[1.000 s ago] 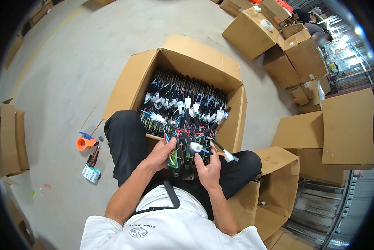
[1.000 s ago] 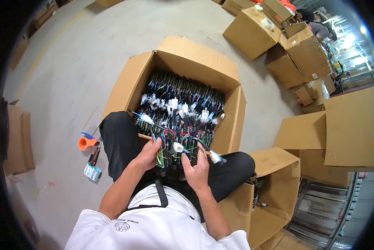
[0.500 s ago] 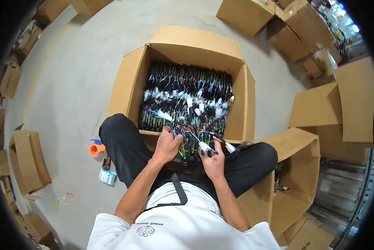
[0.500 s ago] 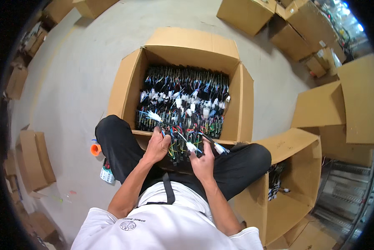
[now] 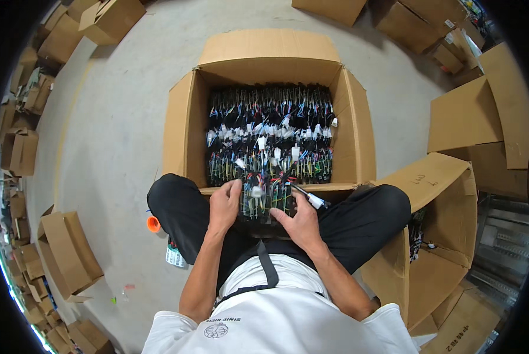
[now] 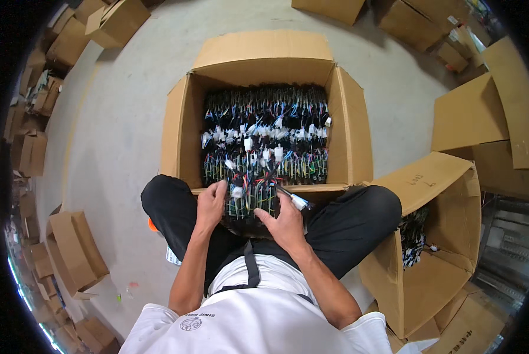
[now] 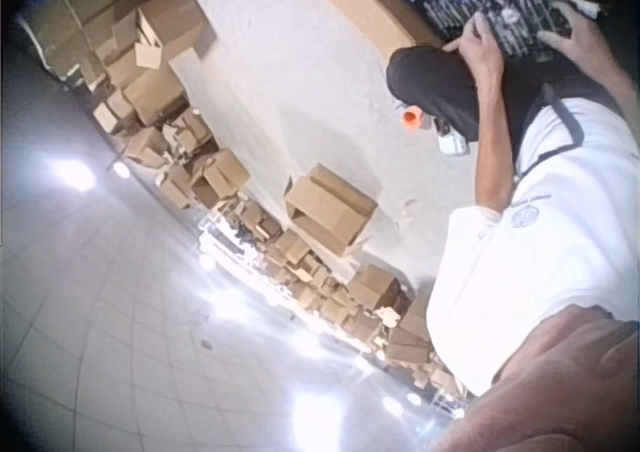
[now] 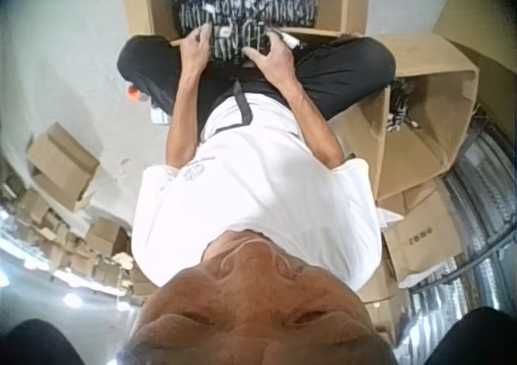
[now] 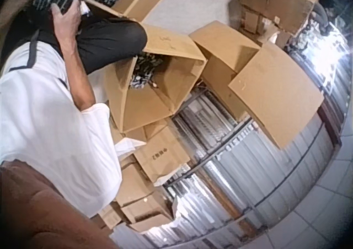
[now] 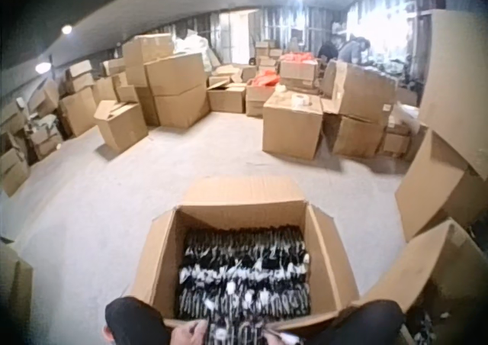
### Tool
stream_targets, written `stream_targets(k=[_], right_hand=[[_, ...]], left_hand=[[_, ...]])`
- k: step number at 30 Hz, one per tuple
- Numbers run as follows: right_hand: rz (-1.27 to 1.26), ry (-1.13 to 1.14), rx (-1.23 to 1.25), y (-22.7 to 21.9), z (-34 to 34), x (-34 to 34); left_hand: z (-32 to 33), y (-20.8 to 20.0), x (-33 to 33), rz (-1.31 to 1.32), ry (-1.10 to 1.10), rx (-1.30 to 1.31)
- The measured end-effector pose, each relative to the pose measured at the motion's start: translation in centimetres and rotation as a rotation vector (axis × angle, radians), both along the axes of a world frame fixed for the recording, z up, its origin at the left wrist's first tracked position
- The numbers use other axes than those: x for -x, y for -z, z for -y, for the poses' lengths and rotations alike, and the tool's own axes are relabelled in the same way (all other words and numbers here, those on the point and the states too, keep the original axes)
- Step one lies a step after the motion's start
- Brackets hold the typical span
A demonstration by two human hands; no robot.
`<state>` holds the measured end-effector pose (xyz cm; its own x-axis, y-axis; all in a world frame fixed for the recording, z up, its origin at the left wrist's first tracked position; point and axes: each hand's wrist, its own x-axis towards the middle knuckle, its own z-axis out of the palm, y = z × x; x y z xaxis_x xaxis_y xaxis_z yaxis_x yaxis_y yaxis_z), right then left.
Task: The person takes wired circuit board assemblies from a cardboard box, aligns them by hand, and packs them neatly in rows into another cardboard box.
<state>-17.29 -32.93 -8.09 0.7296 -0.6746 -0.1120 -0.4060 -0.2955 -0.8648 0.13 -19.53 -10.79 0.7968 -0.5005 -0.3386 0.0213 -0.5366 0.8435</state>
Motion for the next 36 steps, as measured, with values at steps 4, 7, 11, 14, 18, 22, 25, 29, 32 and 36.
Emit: stream_targets(k=[4,7,11,14,18,22,25,29,32,36], right_hand=[[0.001,0.012,-0.103,1.2,-0.5,-0.2],[-0.04,0.003,-0.126,0.3,-0.6,-0.6],[-0.009,0.04,-0.097,-0.8,0.4,-1.4],[0.049,0.068,0.026,-4.5,4.2,-3.9],[0.011,0.059,0.157,-2.6,12.2,-7.4],[-0.25,0.104,0.117,2.8,15.7,-7.4],[-0.421,0.125,0.124,6.5,16.9,-6.2],[-0.568,0.09,0.092,9.3,16.9,-7.2],[-0.616,0.026,0.084,11.8,16.1,-7.3],[-0.612,0.029,0.094,14.8,16.1,-7.0]], left_hand=[[-0.9,-2.8,0.7,-0.058,0.205,-0.065],[-2.8,-2.9,0.4,-0.158,0.263,0.083],[-2.1,-5.5,-0.3,-0.256,0.216,0.097],[1.8,-6.2,-2.7,-0.143,0.205,0.192],[10.7,-2.1,-4.9,-0.113,0.094,0.301],[14.6,4.8,-5.4,-0.336,0.145,0.209],[16.3,9.2,-4.6,-0.47,0.285,0.019],[16.0,15.7,-5.0,-0.596,0.276,0.011],[15.9,16.7,-4.3,-0.191,0.455,-0.336],[16.3,16.2,-4.4,-0.102,0.547,-0.428]])
